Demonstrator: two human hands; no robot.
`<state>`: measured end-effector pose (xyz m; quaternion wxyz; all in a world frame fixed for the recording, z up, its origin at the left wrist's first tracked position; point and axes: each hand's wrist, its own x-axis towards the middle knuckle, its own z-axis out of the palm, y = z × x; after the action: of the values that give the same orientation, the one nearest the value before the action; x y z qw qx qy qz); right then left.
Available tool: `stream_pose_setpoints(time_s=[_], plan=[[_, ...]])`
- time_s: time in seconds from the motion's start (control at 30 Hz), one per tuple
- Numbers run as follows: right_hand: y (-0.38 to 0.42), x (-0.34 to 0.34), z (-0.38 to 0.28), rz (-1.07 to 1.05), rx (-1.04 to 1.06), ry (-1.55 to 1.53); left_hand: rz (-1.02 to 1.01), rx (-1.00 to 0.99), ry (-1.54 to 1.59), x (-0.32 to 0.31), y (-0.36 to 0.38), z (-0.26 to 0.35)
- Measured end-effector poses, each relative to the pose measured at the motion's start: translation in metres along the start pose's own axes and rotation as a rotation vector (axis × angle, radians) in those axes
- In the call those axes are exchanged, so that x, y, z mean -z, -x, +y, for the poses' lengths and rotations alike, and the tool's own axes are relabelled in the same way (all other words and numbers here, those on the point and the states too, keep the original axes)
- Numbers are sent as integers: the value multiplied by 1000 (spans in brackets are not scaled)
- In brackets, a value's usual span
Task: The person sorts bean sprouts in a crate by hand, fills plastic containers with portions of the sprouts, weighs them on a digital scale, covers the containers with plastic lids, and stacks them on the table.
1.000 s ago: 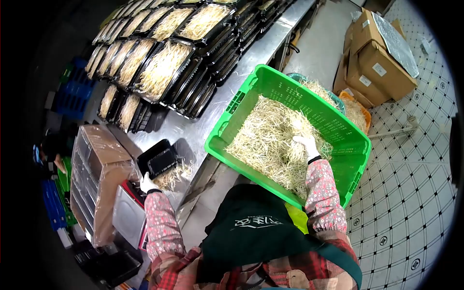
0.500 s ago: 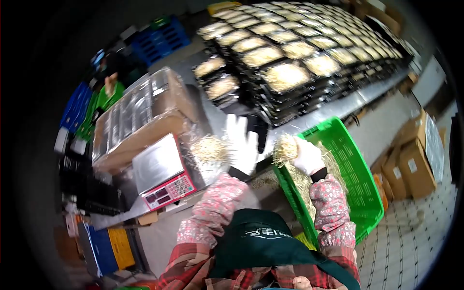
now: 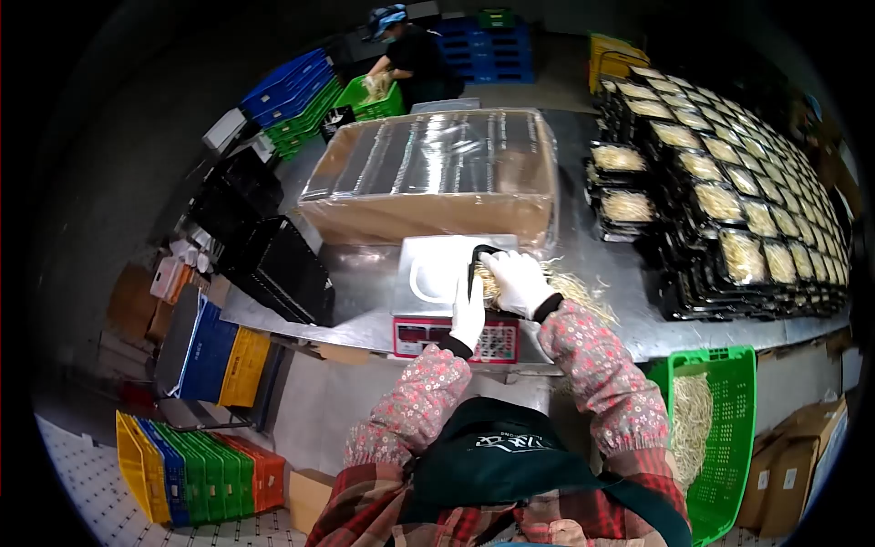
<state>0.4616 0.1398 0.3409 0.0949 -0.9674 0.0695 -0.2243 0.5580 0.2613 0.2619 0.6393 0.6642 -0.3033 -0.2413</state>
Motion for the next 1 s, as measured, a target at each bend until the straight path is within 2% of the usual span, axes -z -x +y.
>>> stream_pose_setpoints(time_s=[0.03, 0.1, 0.13, 0.17, 0.2, 0.23, 0.3, 0.33, 0.37, 0.4, 0.5, 0.53, 0.57, 0.63, 0.7, 0.73, 0.77, 0.83, 0.9, 0.97, 1.0], plan=[[-20, -29, 0, -86, -31, -22, 111, -61, -63, 15, -9, 5], [-46, -67, -2, -52, 26, 6, 360, -562, -781, 54, -36, -16], [-56, -80, -6, -191, 5, 38, 170, -543, -695, 68, -40, -5], [-64, -83, -7, -276, -38, 16, -8, -501, -851, 75, -41, 16], [-65, -96, -7, -222, -61, 33, -197, -474, -991, 83, -40, 41], [-64, -106, -4, -175, -88, 44, -138, -680, -1113, 85, -47, 7], [-57, -114, 7, -182, -67, -39, -143, -639, -1172, 80, -44, 4], [-58, -107, 10, -250, -49, -88, -128, -603, -1242, 78, -45, 3], [-59, -99, 15, -317, -31, -138, -137, -607, -1236, 77, -48, -1], [-69, -72, 13, -479, -102, -259, -163, -584, -1198, 74, -50, 5], [-60, -43, 19, -446, -127, -492, -207, -566, -1176, 71, -50, -6], [-57, -35, 21, -409, -158, -572, -212, -589, -1168, 73, -51, -8], [-52, -22, 26, -338, -91, -595, -215, -613, -1163, 76, -52, -10], [-46, 18, 34, -280, -125, -623, -245, -561, -1040, 83, -48, 25], [-32, 27, 40, -119, -365, -989, -220, -608, -949, 91, -58, 25], [-22, 18, 39, 52, -490, -1122, -234, -599, -933, 89, -61, 32], [-20, 5, 38, 185, -511, -674, -240, -600, -930, 83, -61, 30], [-19, -39, 16, 249, -460, -123, -371, -719, -1014, 69, -65, 27], [-21, -68, -12, 63, -454, -123, -564, -632, -1057, 61, -70, 28], [-10, -97, -29, 74, -384, -114, -504, -745, -1143, 59, -73, -3], [-13, -98, -27, 36, -437, -145, -525, -597, -1091, 53, -74, 13]])
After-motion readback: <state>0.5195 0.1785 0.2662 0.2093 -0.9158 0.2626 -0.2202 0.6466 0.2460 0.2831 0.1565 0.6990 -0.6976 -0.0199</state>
